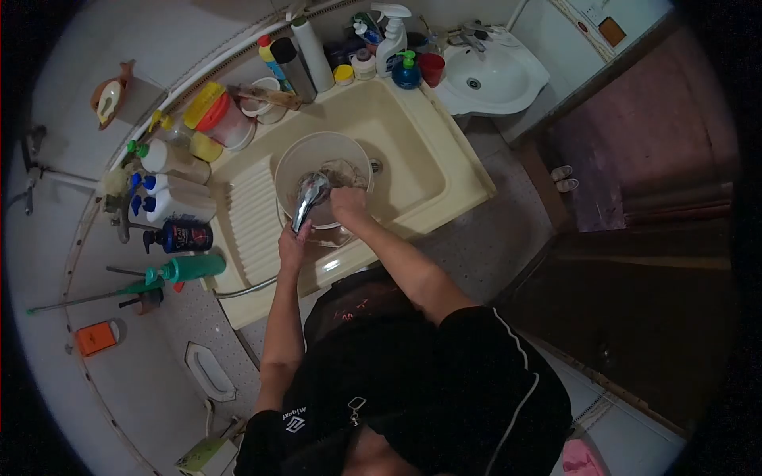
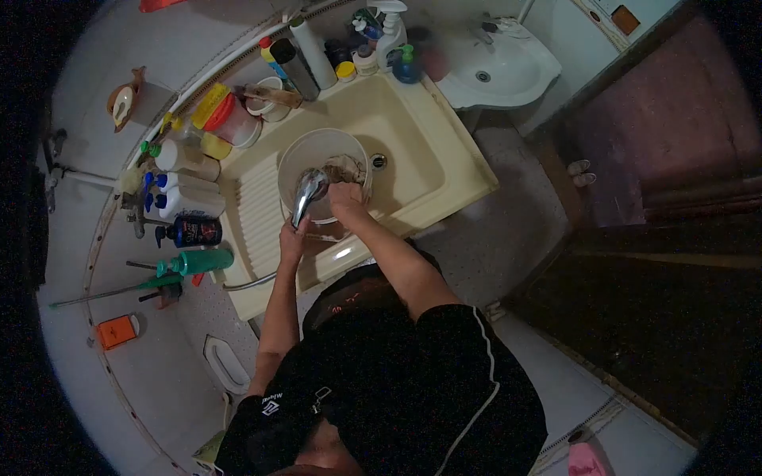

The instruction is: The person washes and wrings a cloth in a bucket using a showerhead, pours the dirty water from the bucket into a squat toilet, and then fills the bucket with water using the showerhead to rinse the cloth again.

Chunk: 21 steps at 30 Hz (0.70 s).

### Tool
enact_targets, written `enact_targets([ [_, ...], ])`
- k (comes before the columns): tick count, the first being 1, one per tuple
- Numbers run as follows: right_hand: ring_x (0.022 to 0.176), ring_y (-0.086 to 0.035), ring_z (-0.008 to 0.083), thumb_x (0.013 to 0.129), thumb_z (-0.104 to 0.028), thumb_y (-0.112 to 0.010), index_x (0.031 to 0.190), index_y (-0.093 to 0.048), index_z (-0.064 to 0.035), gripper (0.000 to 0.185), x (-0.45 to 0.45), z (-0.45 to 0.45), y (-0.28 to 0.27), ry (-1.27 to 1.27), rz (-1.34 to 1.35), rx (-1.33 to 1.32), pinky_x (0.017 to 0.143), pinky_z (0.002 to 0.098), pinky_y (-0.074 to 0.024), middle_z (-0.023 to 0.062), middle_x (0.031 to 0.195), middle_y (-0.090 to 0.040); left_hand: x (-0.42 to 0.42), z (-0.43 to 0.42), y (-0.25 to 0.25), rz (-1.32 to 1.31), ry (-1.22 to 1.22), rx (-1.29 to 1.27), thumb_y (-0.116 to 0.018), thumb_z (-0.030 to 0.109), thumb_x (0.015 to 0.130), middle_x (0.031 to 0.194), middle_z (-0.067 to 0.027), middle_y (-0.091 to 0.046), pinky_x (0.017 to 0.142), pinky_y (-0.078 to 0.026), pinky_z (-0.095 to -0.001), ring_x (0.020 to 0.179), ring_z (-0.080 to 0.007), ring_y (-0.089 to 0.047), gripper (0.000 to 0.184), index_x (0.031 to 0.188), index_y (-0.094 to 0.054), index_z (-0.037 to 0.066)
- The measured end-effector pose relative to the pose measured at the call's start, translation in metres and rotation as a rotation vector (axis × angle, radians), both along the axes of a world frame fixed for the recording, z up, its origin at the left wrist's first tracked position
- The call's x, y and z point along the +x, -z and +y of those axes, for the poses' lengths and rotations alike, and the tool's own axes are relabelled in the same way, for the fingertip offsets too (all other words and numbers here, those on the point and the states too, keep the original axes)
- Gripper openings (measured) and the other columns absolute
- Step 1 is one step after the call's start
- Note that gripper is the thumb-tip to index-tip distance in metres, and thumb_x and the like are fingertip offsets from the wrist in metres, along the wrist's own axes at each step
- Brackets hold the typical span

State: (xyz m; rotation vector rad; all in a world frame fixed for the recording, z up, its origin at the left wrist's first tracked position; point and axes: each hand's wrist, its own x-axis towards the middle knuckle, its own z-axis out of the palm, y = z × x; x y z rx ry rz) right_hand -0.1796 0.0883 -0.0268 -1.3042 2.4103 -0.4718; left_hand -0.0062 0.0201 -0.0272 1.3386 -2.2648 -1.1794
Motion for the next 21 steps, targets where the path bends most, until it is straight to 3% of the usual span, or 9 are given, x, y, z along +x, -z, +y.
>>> enact_targets([
  [2,0.081,-0.067,0.0293,0.078,-0.01,-0.051,0.08,-0.07,-0.0072,0.02,0.001,0.001,0.0,0.009,-0.022,0.051,0.068,0.0406,-0.0521,0.0171,0.083,-0.067,0.001,-0.001,0.001,-0.021,0.002,-0.001,-0.062,0.041,0.084,0.08,-0.0155,-0.066,0.069,-0.048,-0.0367,0.075,-0.0289,-0.064,0.041,0.096,-0.062,0.002],
  [4,0.083,-0.067,0.0297,0.078,-0.011,-0.051,0.081,-0.07,-0.007,0.02,0.002,0.007,0.0,-0.005,0.02,-0.098,0.069,0.0409,-0.0518,0.0175,0.084,-0.067,0.003,-0.005,0.009,0.004,0.015,0.02,-0.062,0.041,0.084,0.081,-0.0154,-0.066,0.069,-0.048,-0.0362,0.076,-0.0288,-0.064,0.041,0.096,-0.062,0.002],
  [11,0.084,-0.066,0.0292,0.079,-0.012,-0.051,0.081,-0.07,-0.0069,0.02,0.004,0.004,0.012,0.001,0.071,-0.165,0.07,0.0403,-0.0517,0.016,0.086,-0.067,0.0,0.0,-0.006,0.012,-0.005,0.086,-0.063,0.042,0.083,0.079,-0.0143,-0.066,0.069,-0.048,-0.0353,0.074,-0.0248,-0.064,0.043,0.094,-0.061,0.0],
  [13,0.082,-0.066,0.0296,0.08,-0.024,-0.052,0.081,-0.07,-0.0079,0.024,0.001,-0.004,0.008,0.023,-0.035,0.075,0.071,0.0414,-0.0511,0.0159,0.084,-0.067,0.001,-0.002,0.0,-0.002,-0.008,0.059,-0.064,0.043,0.081,0.078,-0.0135,-0.066,0.069,-0.048,-0.0351,0.074,-0.0225,-0.064,0.045,0.094,-0.061,0.0],
  [14,0.082,-0.066,0.0296,0.08,-0.024,-0.052,0.081,-0.07,-0.0079,0.024,0.002,-0.002,0.002,0.017,-0.037,0.075,0.071,0.0414,-0.0511,0.0159,0.084,-0.067,0.003,-0.007,0.01,-0.004,-0.014,0.058,-0.064,0.043,0.081,0.078,-0.0135,-0.066,0.069,-0.048,-0.0351,0.074,-0.0225,-0.064,0.045,0.094,-0.061,0.0],
  [16,0.081,-0.066,0.0307,0.078,-0.041,-0.054,0.082,-0.07,-0.0092,0.036,0.0,0.006,-0.016,-0.135,-0.064,0.07,0.073,0.0432,-0.0498,0.0161,0.082,-0.067,0.008,-0.021,0.027,-0.035,0.01,0.185,-0.064,0.045,0.08,0.079,-0.0146,-0.065,0.07,-0.048,-0.0354,0.075,-0.0261,-0.064,0.048,0.096,-0.061,0.0],
  [19,0.093,-0.062,0.0317,0.073,-0.051,-0.062,0.091,-0.069,-0.0033,0.052,-0.004,0.017,-0.044,-0.353,-0.155,0.25,0.084,0.0432,-0.0459,0.0196,0.092,-0.066,0.007,-0.014,0.007,-0.163,0.003,-0.014,-0.063,0.049,0.079,0.079,-0.0165,-0.065,0.07,-0.047,-0.0364,0.075,-0.031,-0.063,0.051,0.094,-0.062,0.0],
  [21,0.091,-0.062,0.0325,0.073,-0.05,-0.062,0.091,-0.069,-0.0029,0.051,-0.004,0.025,-0.039,-0.437,-0.088,0.211,0.083,0.0438,-0.0457,0.0195,0.09,-0.066,0.008,-0.003,-0.019,-0.194,-0.035,-0.003,-0.061,0.052,0.079,0.078,-0.0189,-0.064,0.07,-0.047,-0.0379,0.075,-0.0353,-0.062,0.053,0.09,-0.062,0.001],
])
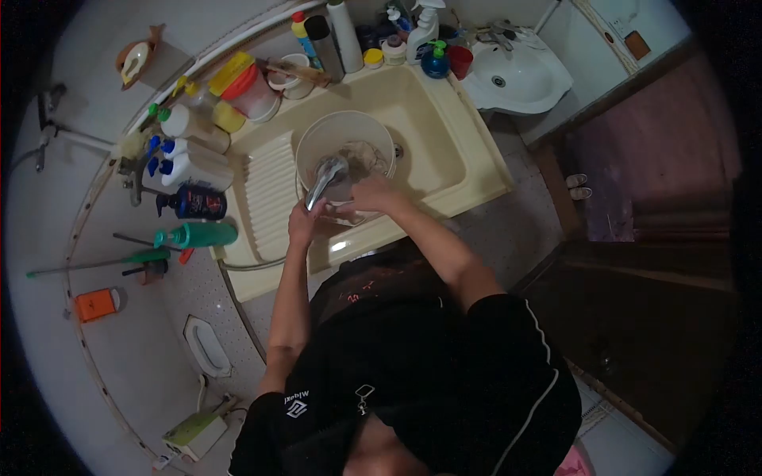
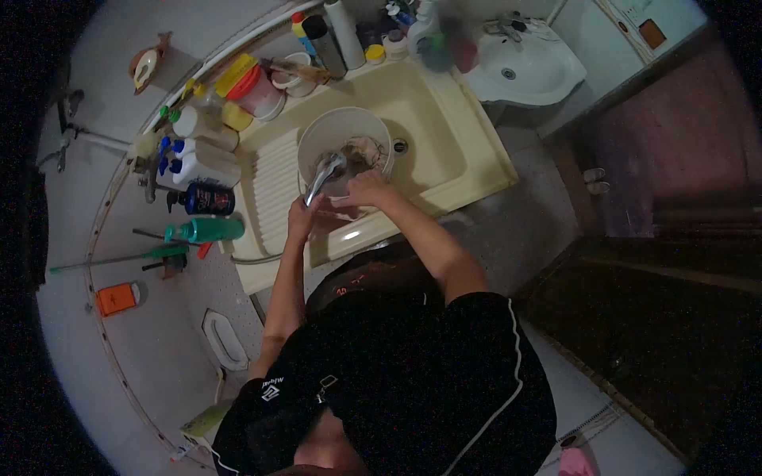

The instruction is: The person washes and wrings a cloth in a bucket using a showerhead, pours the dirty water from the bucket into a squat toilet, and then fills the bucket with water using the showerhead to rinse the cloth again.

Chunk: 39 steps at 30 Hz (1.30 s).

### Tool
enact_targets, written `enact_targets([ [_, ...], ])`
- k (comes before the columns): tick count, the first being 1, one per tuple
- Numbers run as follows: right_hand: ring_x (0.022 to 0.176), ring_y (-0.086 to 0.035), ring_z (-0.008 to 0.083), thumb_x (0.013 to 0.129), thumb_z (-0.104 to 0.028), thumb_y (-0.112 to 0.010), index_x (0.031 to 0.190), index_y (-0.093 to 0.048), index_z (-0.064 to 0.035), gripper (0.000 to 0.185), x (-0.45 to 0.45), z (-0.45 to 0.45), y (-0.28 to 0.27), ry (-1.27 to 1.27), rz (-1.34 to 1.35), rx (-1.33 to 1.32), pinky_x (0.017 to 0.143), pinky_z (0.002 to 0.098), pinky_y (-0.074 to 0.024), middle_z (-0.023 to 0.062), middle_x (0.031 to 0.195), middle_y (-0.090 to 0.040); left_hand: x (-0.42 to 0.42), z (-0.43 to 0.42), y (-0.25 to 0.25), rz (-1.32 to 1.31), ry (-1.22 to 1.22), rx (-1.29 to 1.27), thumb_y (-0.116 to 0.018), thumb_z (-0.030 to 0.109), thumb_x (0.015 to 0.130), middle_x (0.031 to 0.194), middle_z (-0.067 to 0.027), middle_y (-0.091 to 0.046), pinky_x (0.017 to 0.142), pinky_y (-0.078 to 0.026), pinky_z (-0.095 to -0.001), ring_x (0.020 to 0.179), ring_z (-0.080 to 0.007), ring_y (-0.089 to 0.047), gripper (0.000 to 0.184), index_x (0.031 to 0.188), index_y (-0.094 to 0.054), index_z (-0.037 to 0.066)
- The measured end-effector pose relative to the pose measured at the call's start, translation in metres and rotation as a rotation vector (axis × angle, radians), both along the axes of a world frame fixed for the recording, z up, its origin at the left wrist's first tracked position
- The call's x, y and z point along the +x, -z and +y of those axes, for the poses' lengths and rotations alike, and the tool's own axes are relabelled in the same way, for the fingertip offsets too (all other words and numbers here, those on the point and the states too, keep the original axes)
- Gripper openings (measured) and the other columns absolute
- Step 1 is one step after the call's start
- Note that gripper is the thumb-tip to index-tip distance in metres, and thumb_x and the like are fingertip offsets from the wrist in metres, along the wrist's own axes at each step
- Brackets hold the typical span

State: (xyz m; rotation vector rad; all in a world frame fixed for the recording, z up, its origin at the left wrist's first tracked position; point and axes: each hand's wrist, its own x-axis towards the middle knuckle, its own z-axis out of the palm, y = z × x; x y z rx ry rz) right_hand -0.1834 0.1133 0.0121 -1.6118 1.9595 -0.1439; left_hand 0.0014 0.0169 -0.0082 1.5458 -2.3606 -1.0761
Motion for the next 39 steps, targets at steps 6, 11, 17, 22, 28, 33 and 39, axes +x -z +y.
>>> enact_targets([
  [6,0.093,-0.06,0.0355,0.081,-0.036,-0.061,0.09,-0.068,-0.0032,0.035,0.023,-0.002,0.013,-0.085,0.04,-0.036,0.081,0.0449,-0.0452,0.021,0.09,-0.064,0.018,-0.009,-0.017,0.223,-0.097,-0.016,-0.062,0.043,0.082,0.06,-0.0069,-0.048,0.055,-0.04,-0.0336,0.056,-0.0154,-0.042,0.046,0.074,-0.056,-0.002],
  [11,0.097,-0.058,0.038,0.082,-0.032,-0.06,0.094,-0.067,-0.0014,0.033,0.034,-0.008,0.02,-0.083,-0.018,-0.1,0.083,0.0443,-0.0456,0.0221,0.098,-0.062,0.028,-0.017,-0.036,0.231,-0.156,0.018,-0.062,0.049,0.079,0.069,-0.0167,-0.059,0.062,-0.044,-0.0372,0.064,-0.0242,-0.056,0.051,0.085,-0.06,-0.002],
  [17,0.092,-0.061,0.0375,0.083,-0.037,-0.056,0.089,-0.068,-0.0025,0.037,0.071,-0.018,0.016,0.136,-0.167,-0.052,0.081,0.0461,-0.0469,0.023,0.095,-0.063,0.035,-0.018,-0.03,0.268,-0.158,0.06,-0.063,0.049,0.079,0.069,-0.0167,-0.059,0.063,-0.044,-0.0371,0.064,-0.0251,-0.056,0.051,0.082,-0.059,-0.002],
  [22,0.092,-0.061,0.0377,0.083,-0.038,-0.054,0.092,-0.067,-0.0024,0.039,0.081,-0.02,0.016,0.18,-0.098,-0.015,0.081,0.0462,-0.0468,0.0225,0.096,-0.063,0.024,-0.009,-0.016,0.234,-0.031,0.022,-0.065,0.04,0.081,0.064,-0.007,-0.056,0.057,-0.041,-0.0315,0.06,-0.0152,-0.051,0.042,0.076,-0.059,-0.001],
  [28,0.088,-0.06,0.0394,0.085,-0.039,-0.049,0.092,-0.067,-0.0073,0.038,0.053,-0.017,0.045,0.144,-0.231,-0.175,0.08,0.0469,-0.0468,0.0211,0.091,-0.064,0.016,0.0,-0.021,0.092,0.029,0.016,-0.065,0.045,0.08,0.067,-0.0131,-0.06,0.063,-0.044,-0.0356,0.065,-0.0212,-0.057,0.045,0.081,-0.06,-0.001],
  [33,0.088,-0.06,0.0397,0.085,-0.027,-0.048,0.093,-0.066,-0.004,0.03,0.017,-0.011,0.044,0.446,-0.169,-0.207,0.08,0.0488,-0.0469,0.0221,0.092,-0.063,0.014,-0.005,-0.027,0.265,0.021,0.057,-0.066,0.046,0.078,0.069,-0.017,-0.059,0.062,-0.044,-0.0379,0.063,-0.0289,-0.055,0.049,0.081,-0.057,-0.002],
  [39,0.083,-0.065,0.0319,0.08,-0.018,-0.051,0.079,-0.07,-0.0054,0.023,0.014,-0.002,0.045,0.298,0.168,-0.208,0.069,0.0441,-0.0508,0.018,0.084,-0.066,0.014,0.0,-0.022,0.45,-0.06,0.056,-0.067,0.035,0.08,0.065,-0.0106,-0.054,0.058,-0.041,-0.0321,0.06,-0.0165,-0.047,0.039,0.08,-0.056,-0.002],
])
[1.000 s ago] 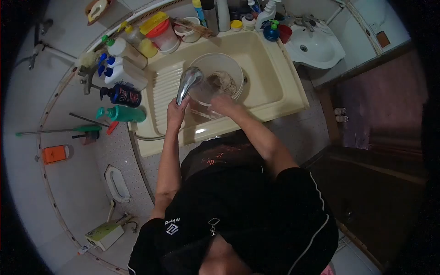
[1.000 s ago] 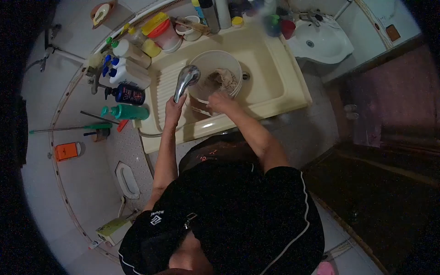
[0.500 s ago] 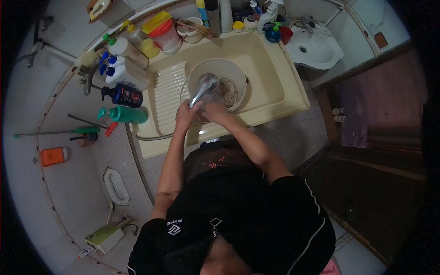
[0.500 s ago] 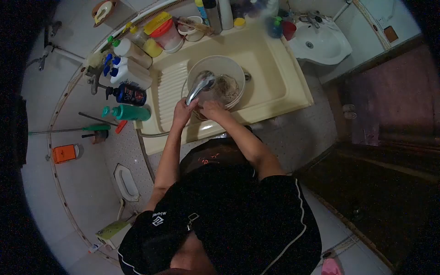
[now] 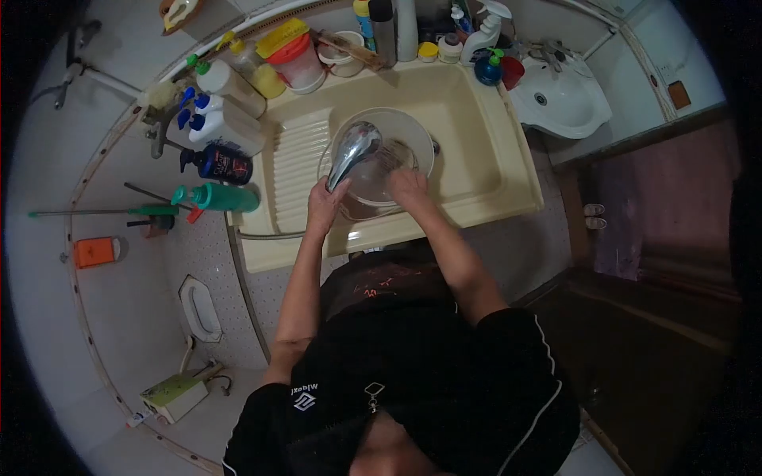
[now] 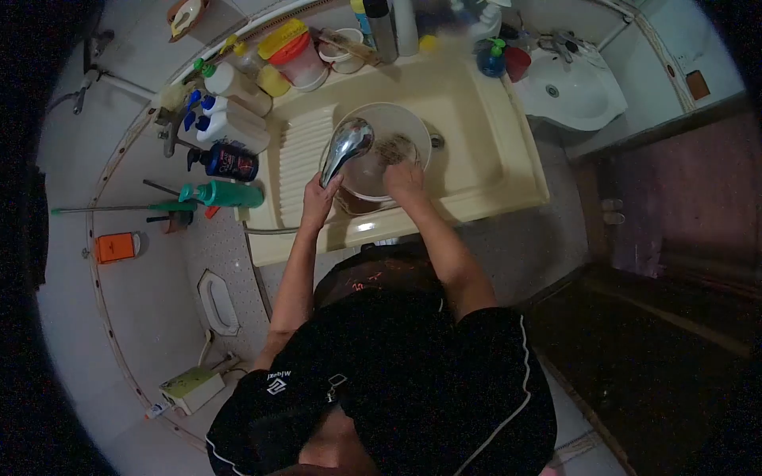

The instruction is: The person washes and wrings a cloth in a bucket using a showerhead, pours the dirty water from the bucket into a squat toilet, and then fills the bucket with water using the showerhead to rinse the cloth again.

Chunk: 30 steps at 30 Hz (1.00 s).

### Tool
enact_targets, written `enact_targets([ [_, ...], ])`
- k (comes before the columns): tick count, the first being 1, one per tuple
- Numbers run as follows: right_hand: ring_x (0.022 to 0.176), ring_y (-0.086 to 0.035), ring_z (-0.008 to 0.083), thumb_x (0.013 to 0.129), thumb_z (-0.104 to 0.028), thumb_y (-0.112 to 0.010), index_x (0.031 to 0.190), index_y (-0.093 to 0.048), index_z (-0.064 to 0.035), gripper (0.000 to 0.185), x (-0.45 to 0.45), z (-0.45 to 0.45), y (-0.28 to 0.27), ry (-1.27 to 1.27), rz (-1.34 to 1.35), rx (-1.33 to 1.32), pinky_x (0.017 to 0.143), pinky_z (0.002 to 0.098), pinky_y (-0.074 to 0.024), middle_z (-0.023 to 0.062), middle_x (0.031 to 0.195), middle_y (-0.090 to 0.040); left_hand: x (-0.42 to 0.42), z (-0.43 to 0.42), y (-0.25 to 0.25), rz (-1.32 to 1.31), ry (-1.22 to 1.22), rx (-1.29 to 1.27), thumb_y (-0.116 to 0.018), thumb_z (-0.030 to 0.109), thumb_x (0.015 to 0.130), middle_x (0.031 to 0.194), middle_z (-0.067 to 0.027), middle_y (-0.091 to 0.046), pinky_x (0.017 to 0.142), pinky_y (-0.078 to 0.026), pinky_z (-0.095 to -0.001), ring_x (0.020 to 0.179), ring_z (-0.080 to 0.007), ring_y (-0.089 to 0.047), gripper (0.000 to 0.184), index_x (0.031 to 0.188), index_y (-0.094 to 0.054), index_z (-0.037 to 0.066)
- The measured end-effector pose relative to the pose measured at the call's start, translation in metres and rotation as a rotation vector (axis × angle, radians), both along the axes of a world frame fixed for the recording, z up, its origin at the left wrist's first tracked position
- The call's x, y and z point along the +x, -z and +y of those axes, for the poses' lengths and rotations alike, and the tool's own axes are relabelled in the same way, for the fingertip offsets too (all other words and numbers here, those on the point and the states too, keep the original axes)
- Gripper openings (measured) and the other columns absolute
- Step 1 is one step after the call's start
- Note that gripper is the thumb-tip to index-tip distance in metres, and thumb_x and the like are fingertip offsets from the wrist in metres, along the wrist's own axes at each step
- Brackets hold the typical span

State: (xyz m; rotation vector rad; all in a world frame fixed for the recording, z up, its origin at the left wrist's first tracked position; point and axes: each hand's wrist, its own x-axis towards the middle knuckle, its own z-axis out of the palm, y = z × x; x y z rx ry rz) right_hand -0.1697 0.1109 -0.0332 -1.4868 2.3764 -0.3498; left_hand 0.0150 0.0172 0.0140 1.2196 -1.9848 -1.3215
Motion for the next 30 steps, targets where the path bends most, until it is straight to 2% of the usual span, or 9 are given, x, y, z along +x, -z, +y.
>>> enact_targets([
  [9,0.078,-0.066,0.0308,0.08,-0.018,-0.05,0.08,-0.071,-0.0054,0.024,-0.005,-0.004,-0.009,-0.099,-0.118,0.094,0.069,0.0418,-0.051,0.0176,0.082,-0.066,-0.01,0.024,0.008,-0.013,-0.138,0.069,-0.068,0.033,0.08,0.064,-0.0037,-0.052,0.056,-0.039,-0.0278,0.061,-0.0115,-0.044,0.035,0.079,-0.055,0.0],
  [11,0.08,-0.064,0.0326,0.085,-0.027,-0.044,0.081,-0.069,-0.0037,0.034,-0.006,-0.007,-0.008,-0.096,-0.188,0.141,0.074,0.0441,-0.0483,0.0191,0.082,-0.065,-0.013,0.028,0.009,-0.051,-0.168,0.071,-0.068,0.033,0.08,0.064,-0.0035,-0.052,0.056,-0.039,-0.0275,0.061,-0.0115,-0.043,0.036,0.079,-0.055,0.0],
  [14,0.081,-0.064,0.0318,0.085,-0.028,-0.042,0.08,-0.069,-0.0041,0.036,-0.007,-0.006,-0.013,-0.135,-0.207,0.142,0.075,0.0437,-0.0487,0.0188,0.083,-0.065,-0.011,0.037,0.018,-0.055,-0.183,0.1,-0.068,0.034,0.08,0.063,-0.0046,-0.051,0.056,-0.04,-0.0289,0.06,-0.0123,-0.044,0.036,0.08,-0.055,0.0],
  [18,0.081,-0.066,0.0299,0.084,-0.025,-0.044,0.08,-0.071,-0.0057,0.033,-0.008,-0.007,-0.011,-0.169,-0.173,0.111,0.071,0.0414,-0.0502,0.0167,0.086,-0.066,-0.008,0.043,0.02,-0.252,-0.165,0.076,-0.07,0.041,0.076,0.065,-0.0123,-0.054,0.059,-0.041,-0.0338,0.059,-0.0215,-0.049,0.043,0.083,-0.056,0.001],
  [20,0.08,-0.065,0.0326,0.085,-0.028,-0.043,0.078,-0.069,-0.0037,0.036,-0.01,-0.004,-0.015,-0.184,-0.199,0.095,0.074,0.0437,-0.0494,0.0184,0.081,-0.066,-0.011,0.045,0.014,-0.404,-0.114,0.107,-0.068,0.047,0.075,0.07,-0.0162,-0.058,0.062,-0.043,-0.0377,0.064,-0.029,-0.055,0.048,0.086,-0.058,0.001],
  [21,0.08,-0.065,0.0326,0.085,-0.028,-0.043,0.078,-0.069,-0.0037,0.036,-0.009,-0.004,-0.016,-0.187,-0.193,0.085,0.074,0.0437,-0.0494,0.0184,0.081,-0.066,-0.009,0.044,0.027,-0.351,-0.095,0.112,-0.065,0.051,0.075,0.077,-0.0187,-0.062,0.066,-0.045,-0.0405,0.073,-0.0339,-0.06,0.052,0.091,-0.06,0.002],
  [24,0.079,-0.065,0.033,0.085,-0.029,-0.044,0.078,-0.069,-0.0025,0.037,-0.008,-0.005,-0.019,-0.153,-0.187,0.117,0.074,0.044,-0.0493,0.0193,0.08,-0.065,-0.009,0.032,0.033,-0.386,-0.013,0.137,-0.065,0.051,0.075,0.08,-0.0199,-0.063,0.068,-0.046,-0.0407,0.078,-0.0346,-0.061,0.053,0.095,-0.061,0.002],
  [25,0.079,-0.065,0.0333,0.085,-0.029,-0.045,0.078,-0.069,-0.002,0.037,-0.008,-0.005,-0.019,-0.15,-0.184,0.131,0.074,0.0443,-0.0491,0.0196,0.08,-0.065,-0.008,0.029,0.034,-0.339,0.01,0.135,-0.068,0.045,0.077,0.067,-0.0062,-0.056,0.06,-0.042,-0.0297,0.062,-0.0133,-0.05,0.047,0.087,-0.06,0.0],
  [30,0.079,-0.065,0.0342,0.086,-0.03,-0.044,0.079,-0.069,-0.0012,0.038,-0.006,-0.005,-0.017,-0.135,-0.15,0.115,0.075,0.0449,-0.0488,0.0205,0.08,-0.065,-0.002,0.016,0.054,-0.271,0.066,0.146,-0.069,0.044,0.077,0.066,-0.0059,-0.056,0.061,-0.043,-0.0304,0.062,-0.0134,-0.049,0.047,0.086,-0.061,-0.002],
])
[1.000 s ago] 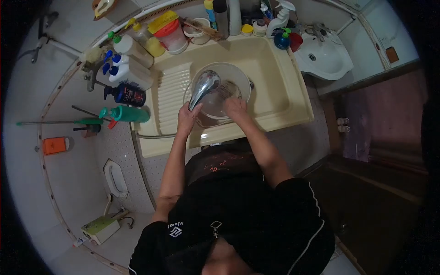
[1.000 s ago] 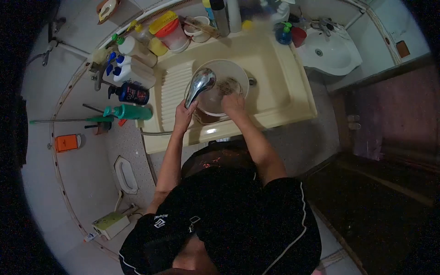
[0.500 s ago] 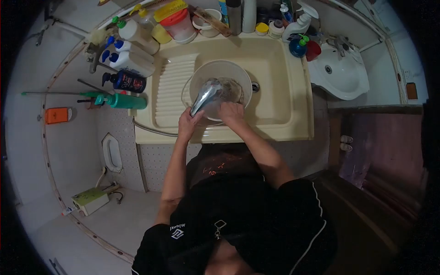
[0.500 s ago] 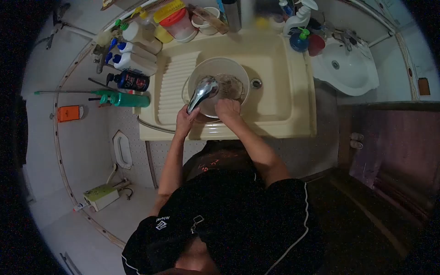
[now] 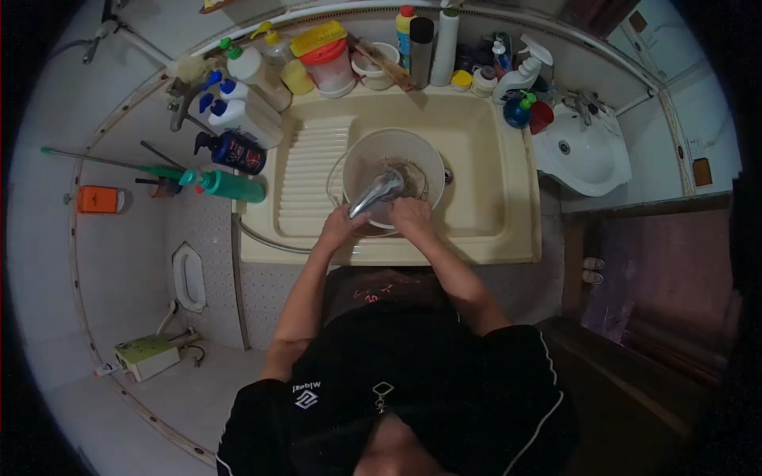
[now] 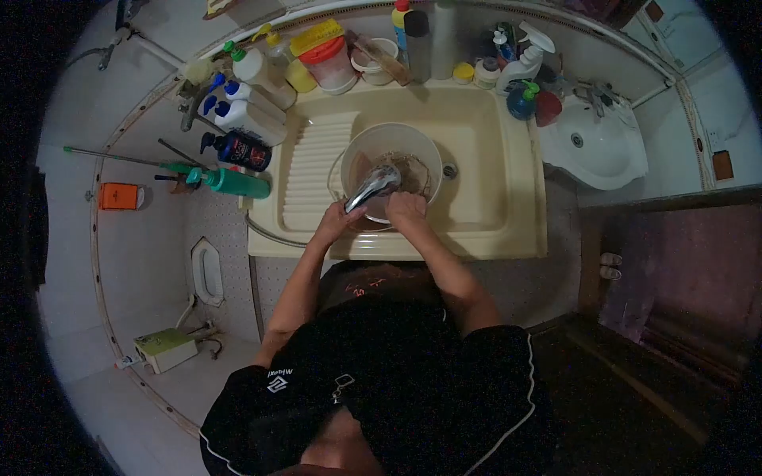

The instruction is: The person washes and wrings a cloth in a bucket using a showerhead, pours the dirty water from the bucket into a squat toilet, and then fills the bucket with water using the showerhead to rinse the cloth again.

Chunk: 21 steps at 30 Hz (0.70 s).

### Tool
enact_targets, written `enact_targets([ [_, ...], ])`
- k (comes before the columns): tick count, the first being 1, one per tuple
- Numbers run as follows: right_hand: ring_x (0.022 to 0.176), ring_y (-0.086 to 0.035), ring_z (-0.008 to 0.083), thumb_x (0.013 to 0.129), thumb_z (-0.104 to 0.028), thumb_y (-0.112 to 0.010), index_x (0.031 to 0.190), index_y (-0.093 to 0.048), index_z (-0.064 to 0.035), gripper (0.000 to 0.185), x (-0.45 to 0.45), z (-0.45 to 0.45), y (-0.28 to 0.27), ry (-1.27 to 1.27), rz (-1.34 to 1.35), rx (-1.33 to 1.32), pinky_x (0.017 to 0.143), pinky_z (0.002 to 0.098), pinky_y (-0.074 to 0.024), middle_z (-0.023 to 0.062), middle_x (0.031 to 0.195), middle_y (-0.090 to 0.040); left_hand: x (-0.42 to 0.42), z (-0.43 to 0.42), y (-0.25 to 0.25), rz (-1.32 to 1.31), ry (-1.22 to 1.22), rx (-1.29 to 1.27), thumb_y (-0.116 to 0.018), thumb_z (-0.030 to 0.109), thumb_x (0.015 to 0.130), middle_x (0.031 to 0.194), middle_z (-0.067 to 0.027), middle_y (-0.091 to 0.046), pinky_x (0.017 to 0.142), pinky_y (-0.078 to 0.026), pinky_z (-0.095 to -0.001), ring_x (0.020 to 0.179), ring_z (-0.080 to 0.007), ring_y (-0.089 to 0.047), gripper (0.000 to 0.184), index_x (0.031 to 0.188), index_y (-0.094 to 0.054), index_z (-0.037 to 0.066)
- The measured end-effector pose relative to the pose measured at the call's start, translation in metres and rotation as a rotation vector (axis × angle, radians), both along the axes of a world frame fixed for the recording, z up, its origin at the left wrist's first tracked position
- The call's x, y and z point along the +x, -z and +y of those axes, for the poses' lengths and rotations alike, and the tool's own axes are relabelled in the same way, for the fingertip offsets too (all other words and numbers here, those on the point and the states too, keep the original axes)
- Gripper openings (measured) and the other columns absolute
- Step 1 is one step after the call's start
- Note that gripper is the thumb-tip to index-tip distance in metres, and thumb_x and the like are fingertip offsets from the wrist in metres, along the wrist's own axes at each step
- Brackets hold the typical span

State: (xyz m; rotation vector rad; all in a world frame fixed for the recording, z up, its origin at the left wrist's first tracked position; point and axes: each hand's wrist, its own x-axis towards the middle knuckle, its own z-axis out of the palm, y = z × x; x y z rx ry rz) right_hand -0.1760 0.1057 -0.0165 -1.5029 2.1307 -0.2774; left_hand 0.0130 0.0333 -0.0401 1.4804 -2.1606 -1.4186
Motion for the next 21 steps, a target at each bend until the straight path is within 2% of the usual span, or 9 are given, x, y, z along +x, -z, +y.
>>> enact_targets([
  [4,0.079,-0.064,0.0357,0.087,-0.032,-0.044,0.082,-0.069,-0.0011,0.039,0.001,-0.001,-0.004,0.041,0.018,0.035,0.075,0.0453,-0.0484,0.0214,0.08,-0.065,-0.003,-0.001,-0.013,-0.042,0.029,0.044,-0.069,0.042,0.077,0.064,-0.0075,-0.054,0.061,-0.044,-0.0314,0.061,-0.0137,-0.048,0.047,0.083,-0.06,-0.004],
  [5,0.08,-0.064,0.0361,0.087,-0.033,-0.045,0.083,-0.069,-0.0012,0.04,0.002,-0.002,-0.004,0.051,0.032,0.058,0.075,0.0455,-0.0483,0.0215,0.081,-0.065,-0.004,-0.002,-0.021,-0.076,0.063,0.042,-0.068,0.044,0.077,0.065,-0.0123,-0.057,0.062,-0.045,-0.0345,0.061,-0.0188,-0.054,0.05,0.083,-0.06,-0.005],
  [6,0.08,-0.064,0.0361,0.087,-0.033,-0.045,0.083,-0.069,-0.0012,0.04,0.003,-0.003,-0.003,0.052,0.04,0.06,0.075,0.0455,-0.0483,0.0215,0.081,-0.065,-0.004,-0.003,-0.028,-0.068,0.065,0.043,-0.068,0.044,0.077,0.065,-0.0123,-0.057,0.062,-0.045,-0.0345,0.061,-0.0188,-0.054,0.05,0.083,-0.06,-0.005],
  [8,0.079,-0.065,0.0342,0.086,-0.029,-0.043,0.083,-0.07,-0.0035,0.037,0.005,-0.003,-0.003,0.079,0.093,0.068,0.073,0.0441,-0.0488,0.0195,0.082,-0.066,-0.005,-0.003,-0.037,-0.088,0.106,0.046,-0.066,0.05,0.076,0.068,-0.017,-0.06,0.064,-0.046,-0.0381,0.065,-0.0265,-0.06,0.054,0.082,-0.06,-0.004],
  [14,0.078,-0.066,0.0336,0.081,-0.028,-0.05,0.079,-0.07,-0.0048,0.03,0.004,-0.004,0.01,0.127,0.178,0.101,0.067,0.0445,-0.0498,0.0178,0.079,-0.066,0.001,-0.009,-0.029,-0.079,0.171,0.091,-0.06,0.053,0.078,0.079,-0.0208,-0.063,0.07,-0.046,-0.0429,0.078,-0.0361,-0.062,0.053,0.086,-0.062,0.0],
  [15,0.078,-0.066,0.0336,0.081,-0.028,-0.05,0.079,-0.07,-0.0048,0.03,0.002,-0.003,0.016,0.129,0.188,0.105,0.067,0.0445,-0.0498,0.0178,0.079,-0.066,0.002,-0.009,-0.027,-0.092,0.183,0.073,-0.059,0.055,0.077,0.081,-0.0204,-0.064,0.071,-0.046,-0.0439,0.08,-0.0369,-0.062,0.054,0.088,-0.062,0.002],
  [17,0.075,-0.064,0.0342,0.079,-0.039,-0.057,0.078,-0.069,-0.0061,0.035,0.001,-0.001,0.026,0.125,0.227,0.03,0.066,0.0456,-0.0502,0.0172,0.079,-0.066,0.002,-0.01,-0.025,-0.08,0.187,0.064,-0.059,0.054,0.078,0.081,-0.0209,-0.063,0.071,-0.046,-0.0433,0.08,-0.037,-0.062,0.055,0.09,-0.061,0.001],
  [19,0.074,-0.065,0.0336,0.078,-0.039,-0.057,0.078,-0.068,-0.0067,0.034,0.004,0.0,0.033,0.147,0.296,0.0,0.066,0.0454,-0.0504,0.0163,0.078,-0.066,0.003,-0.009,-0.025,-0.069,0.185,0.064,-0.06,0.053,0.078,0.081,-0.0213,-0.063,0.072,-0.046,-0.0427,0.081,-0.0371,-0.062,0.055,0.091,-0.06,0.0],
  [21,0.073,-0.065,0.033,0.077,-0.038,-0.058,0.079,-0.068,-0.0073,0.032,0.005,0.003,0.033,0.158,0.363,-0.032,0.065,0.0451,-0.0506,0.0153,0.077,-0.066,0.003,-0.009,-0.028,-0.052,0.201,0.007,-0.056,0.056,0.078,0.084,-0.0197,-0.064,0.073,-0.046,-0.047,0.086,-0.0383,-0.061,0.054,0.092,-0.061,0.004],
])
